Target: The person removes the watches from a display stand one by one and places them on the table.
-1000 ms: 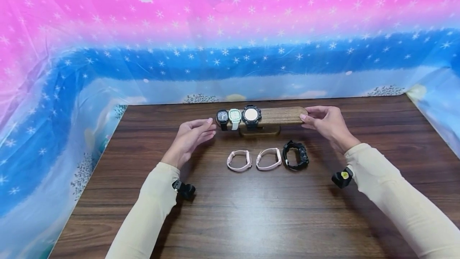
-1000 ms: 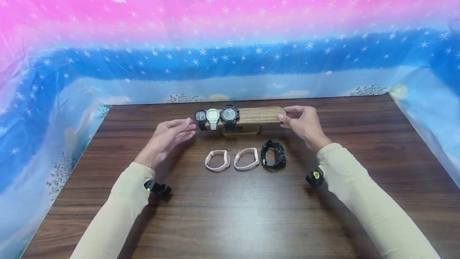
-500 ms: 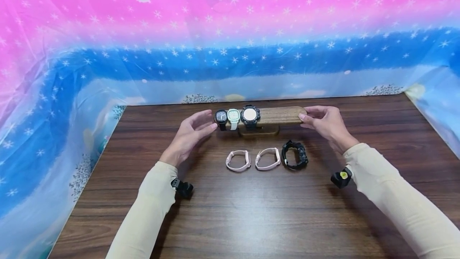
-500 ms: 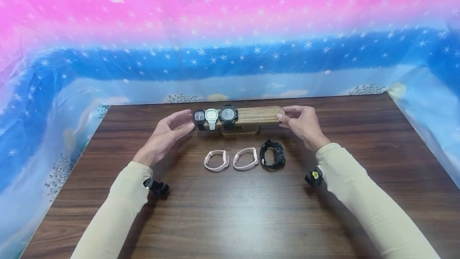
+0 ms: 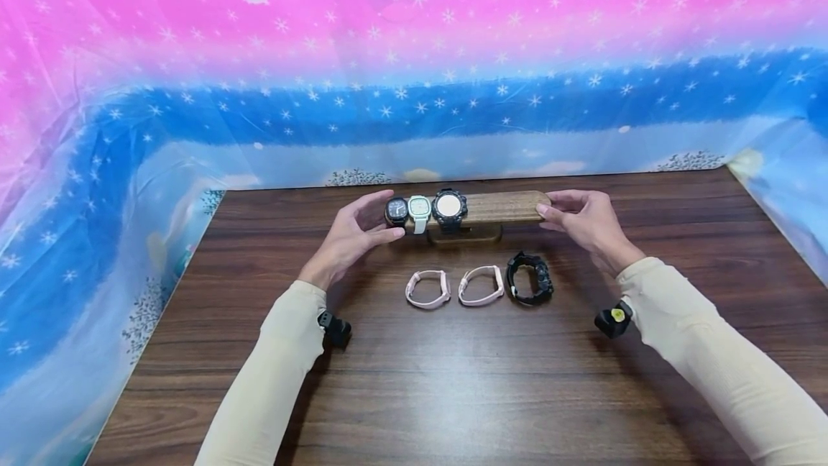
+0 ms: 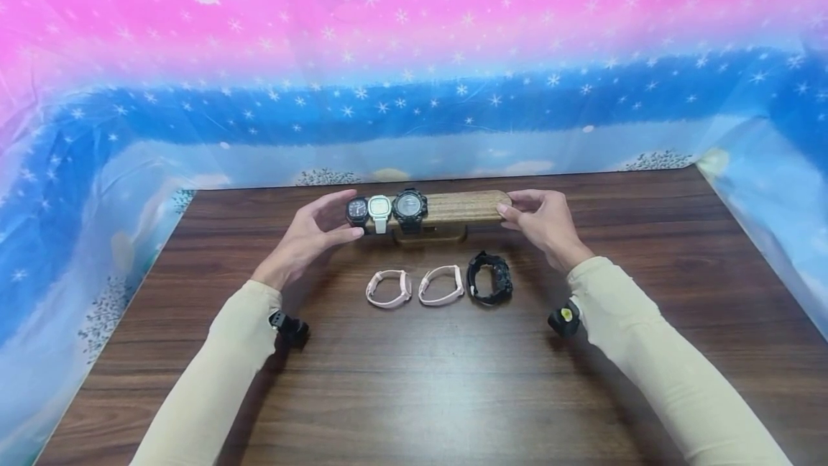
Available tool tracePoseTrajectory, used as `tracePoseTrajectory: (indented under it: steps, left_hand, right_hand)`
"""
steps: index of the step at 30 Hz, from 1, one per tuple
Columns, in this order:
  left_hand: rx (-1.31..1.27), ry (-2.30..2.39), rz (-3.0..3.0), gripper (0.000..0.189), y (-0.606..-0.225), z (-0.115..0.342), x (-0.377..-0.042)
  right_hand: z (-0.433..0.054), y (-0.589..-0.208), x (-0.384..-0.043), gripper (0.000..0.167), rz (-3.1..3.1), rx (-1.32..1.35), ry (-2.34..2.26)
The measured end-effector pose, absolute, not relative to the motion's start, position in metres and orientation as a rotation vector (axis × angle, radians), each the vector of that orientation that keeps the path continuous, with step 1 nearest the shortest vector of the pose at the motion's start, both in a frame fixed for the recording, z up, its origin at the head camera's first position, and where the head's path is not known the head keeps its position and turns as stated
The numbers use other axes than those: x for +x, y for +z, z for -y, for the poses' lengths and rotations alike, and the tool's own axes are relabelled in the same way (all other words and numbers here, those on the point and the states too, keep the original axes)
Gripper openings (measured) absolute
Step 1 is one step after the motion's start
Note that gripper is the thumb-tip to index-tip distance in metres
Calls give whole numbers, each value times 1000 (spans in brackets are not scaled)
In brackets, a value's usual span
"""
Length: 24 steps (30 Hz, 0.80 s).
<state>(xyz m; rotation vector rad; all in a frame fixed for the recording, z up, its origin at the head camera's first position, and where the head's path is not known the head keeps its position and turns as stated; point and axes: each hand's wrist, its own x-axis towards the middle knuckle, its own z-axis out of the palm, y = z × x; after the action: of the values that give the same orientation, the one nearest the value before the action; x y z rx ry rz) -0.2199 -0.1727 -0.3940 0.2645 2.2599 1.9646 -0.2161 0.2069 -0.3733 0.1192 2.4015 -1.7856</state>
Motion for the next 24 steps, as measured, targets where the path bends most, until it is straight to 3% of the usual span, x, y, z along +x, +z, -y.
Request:
tracePoseTrajectory:
  steps: [24]
  left_hand:
    - [274, 1862, -2353, 67, -388, 171, -223]
  right_hand:
    - [-207, -373, -215, 58, -2395, 119, -1792]
